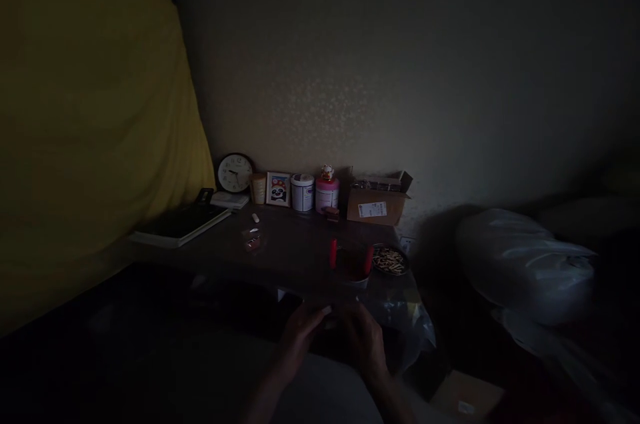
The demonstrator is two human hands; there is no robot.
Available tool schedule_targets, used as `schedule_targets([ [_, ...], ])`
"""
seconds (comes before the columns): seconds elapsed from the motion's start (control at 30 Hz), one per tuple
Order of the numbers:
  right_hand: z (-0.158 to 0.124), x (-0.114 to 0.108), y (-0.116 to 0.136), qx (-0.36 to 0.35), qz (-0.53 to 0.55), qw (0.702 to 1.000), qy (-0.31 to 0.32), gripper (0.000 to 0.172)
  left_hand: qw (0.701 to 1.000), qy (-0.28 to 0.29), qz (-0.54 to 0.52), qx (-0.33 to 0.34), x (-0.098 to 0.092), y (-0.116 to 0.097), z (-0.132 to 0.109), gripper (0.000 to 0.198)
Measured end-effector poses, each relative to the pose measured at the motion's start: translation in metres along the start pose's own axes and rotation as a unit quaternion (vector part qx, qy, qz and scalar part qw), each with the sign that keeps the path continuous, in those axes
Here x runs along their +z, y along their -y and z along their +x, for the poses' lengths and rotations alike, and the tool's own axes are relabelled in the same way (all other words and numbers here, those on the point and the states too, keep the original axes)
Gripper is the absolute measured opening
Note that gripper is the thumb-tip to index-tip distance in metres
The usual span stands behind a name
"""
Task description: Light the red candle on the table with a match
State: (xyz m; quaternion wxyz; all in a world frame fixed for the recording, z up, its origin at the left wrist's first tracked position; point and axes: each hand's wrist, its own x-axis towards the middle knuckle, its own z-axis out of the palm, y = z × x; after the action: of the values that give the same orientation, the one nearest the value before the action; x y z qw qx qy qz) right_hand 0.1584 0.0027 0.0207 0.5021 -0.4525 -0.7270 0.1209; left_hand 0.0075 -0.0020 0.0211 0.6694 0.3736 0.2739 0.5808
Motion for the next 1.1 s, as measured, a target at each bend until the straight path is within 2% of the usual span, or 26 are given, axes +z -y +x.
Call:
schedule_targets([
  [0.13, 0.009, -0.018, 0.030, -0.049, -0.021, 0.998, -0.044, 0.018, 1.000, -0.026, -0.007, 0.005, 0.002, -0.009, 0.005, 0.025],
  [0.23, 0.010, -0.026, 0.051, -0.110, -0.035, 0.989, -0.097, 0.018, 0.998, -0.057, -0.008, 0.004, 0.003, -0.012, 0.010, 0.028],
  [0.3, 0.009, -0.024, 0.049, -0.164, -0.057, 0.980, -0.101, 0.020, 0.998, -0.061, -0.008, 0.008, 0.005, -0.015, 0.009, 0.030],
  [0.37, 0.007, -0.018, 0.034, -0.192, -0.094, 0.974, -0.068, 0.023, 0.998, -0.053, -0.009, 0.020, 0.008, -0.018, 0.005, 0.031],
  [0.43, 0.007, -0.012, 0.010, -0.143, -0.124, 0.981, -0.045, 0.025, 0.999, -0.044, -0.010, 0.024, 0.010, -0.019, 0.000, 0.028],
  [0.5, 0.007, -0.009, -0.010, -0.058, -0.117, 0.988, -0.087, 0.023, 0.999, -0.044, -0.011, 0.017, 0.008, -0.018, -0.003, 0.025],
  [0.57, 0.007, -0.009, -0.018, 0.000, -0.087, 0.989, -0.116, 0.022, 0.999, -0.050, -0.014, 0.008, 0.005, -0.016, -0.004, 0.024],
  [0.63, 0.006, -0.010, -0.014, 0.026, -0.059, 0.992, -0.111, 0.022, 0.998, -0.051, -0.020, 0.010, 0.003, -0.013, -0.004, 0.025],
  [0.83, -0.003, -0.002, 0.011, -0.019, -0.024, 0.997, -0.077, 0.019, 0.999, 0.005, -0.008, 0.033, 0.009, -0.012, -0.009, 0.024],
  [1.0, -0.007, 0.003, 0.012, -0.045, -0.027, 0.998, -0.034, 0.018, 0.999, 0.001, 0.009, 0.041, 0.015, -0.014, -0.013, 0.022],
  [1.1, -0.007, 0.004, 0.010, -0.070, -0.034, 0.996, -0.037, 0.018, 0.999, -0.006, 0.008, 0.050, 0.015, -0.014, -0.014, 0.022],
])
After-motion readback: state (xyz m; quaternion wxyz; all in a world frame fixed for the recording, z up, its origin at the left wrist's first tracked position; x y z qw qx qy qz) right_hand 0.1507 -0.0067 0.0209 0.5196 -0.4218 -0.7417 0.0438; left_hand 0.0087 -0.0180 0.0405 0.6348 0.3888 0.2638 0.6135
